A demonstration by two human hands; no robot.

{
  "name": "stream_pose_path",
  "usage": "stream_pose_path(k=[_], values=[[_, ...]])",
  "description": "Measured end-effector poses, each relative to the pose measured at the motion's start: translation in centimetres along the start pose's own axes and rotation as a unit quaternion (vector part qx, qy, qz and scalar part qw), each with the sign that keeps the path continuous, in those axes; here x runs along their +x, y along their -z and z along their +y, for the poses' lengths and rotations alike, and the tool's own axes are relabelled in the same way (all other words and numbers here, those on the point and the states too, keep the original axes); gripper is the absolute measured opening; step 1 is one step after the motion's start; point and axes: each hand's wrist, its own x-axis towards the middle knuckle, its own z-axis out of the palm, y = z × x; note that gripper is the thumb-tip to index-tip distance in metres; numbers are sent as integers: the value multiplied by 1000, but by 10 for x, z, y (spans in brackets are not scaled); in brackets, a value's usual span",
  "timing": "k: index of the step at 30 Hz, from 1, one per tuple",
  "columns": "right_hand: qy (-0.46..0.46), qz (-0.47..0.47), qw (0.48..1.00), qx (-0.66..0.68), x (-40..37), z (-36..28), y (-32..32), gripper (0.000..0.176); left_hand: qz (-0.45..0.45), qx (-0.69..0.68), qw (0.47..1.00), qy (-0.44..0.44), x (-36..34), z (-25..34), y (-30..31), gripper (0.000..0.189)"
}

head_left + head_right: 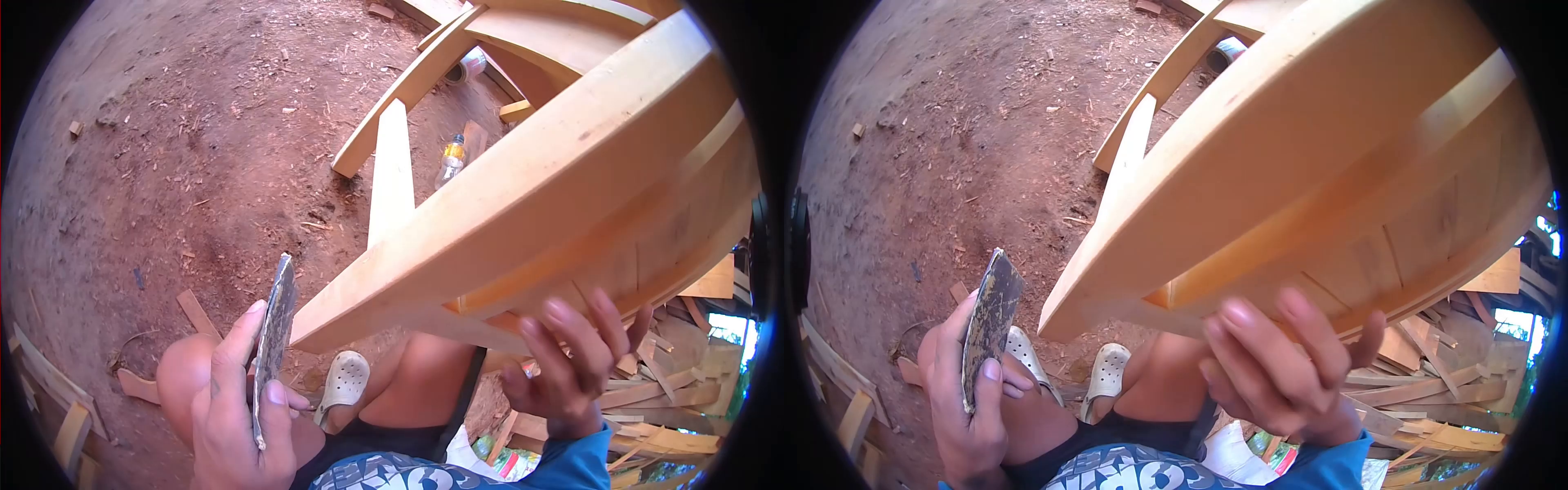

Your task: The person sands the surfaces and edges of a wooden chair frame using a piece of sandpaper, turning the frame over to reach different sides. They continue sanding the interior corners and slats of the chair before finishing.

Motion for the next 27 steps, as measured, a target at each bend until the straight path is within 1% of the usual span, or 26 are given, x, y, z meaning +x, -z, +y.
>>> stream_pose_path(k=[3, 6, 9, 10, 12, 13, 15, 16, 18, 19, 20, 21, 22, 23, 24, 25, 26, 27], values=[[36, -72, 996, -33, 19, -1, -8, 37, 7, -25, 999, 22, 0, 6, -3, 46], [32, -146, 989, -2, 29, -6, -15, 48, -17, -25, 999, 12, 0, 3, 1, 46], [35, -199, 978, 42, 44, -9, -18, 55, 7, -3, 1000, 12, -2, 7, -3, 46], [37, -215, 974, 61, 49, -10, -20, 57, 3, -4, 1000, -1, -1, 6, -3, 46], [42, -224, 973, 44, 56, -16, -25, 56, -8, -1, 1000, -29, 0, 3, -3, 46], [43, -228, 972, 37, 56, -17, -27, 56, -4, -42, 999, 2, 0, 6, -5, 46], [44, -198, 976, 74, 52, -15, -28, 48, 5, -115, 992, 60, 2, 16, -8, 47], [42, -181, 978, 94, 49, -15, -27, 44, 22, -139, 988, 67, 1, 18, -8, 47], [42, -109, 973, 197, 33, -17, -16, 36, 59, -183, 978, 77, -3, 17, -7, 46], [41, -70, 965, 248, 23, -19, -10, 33, 17, -198, 980, 20, -6, 12, 1, 42], [32, 17, 933, 358, 11, -25, -13, 34, -29, -211, 976, -37, -10, 4, 16, 40], [-16, 30, 874, 485, -3, -35, -14, 30, -78, -223, 967, -92, -13, -1, 25, 38], [-73, 8, 794, 604, -11, -42, -15, 38, -98, -215, 967, -96, -16, 0, 27, 32], [-124, -13, 693, 710, -16, -50, -18, 51, -117, -207, 966, -100, -20, 2, 29, 28], [-143, -23, 626, 766, -23, -59, -24, 61, -206, -201, 953, -98, -10, 15, 30, 19], [-157, -32, 555, 816, -28, -68, -32, 73, -259, -207, 932, -149, -2, 17, 25, 14], [-167, -42, 480, 860, -32, -77, -38, 85, -359, -155, 906, -159, 6, 19, 30, 20], [-141, -57, 437, 886, -35, -84, -41, 87, -453, -103, 870, -165, 13, 22, 35, 31]])
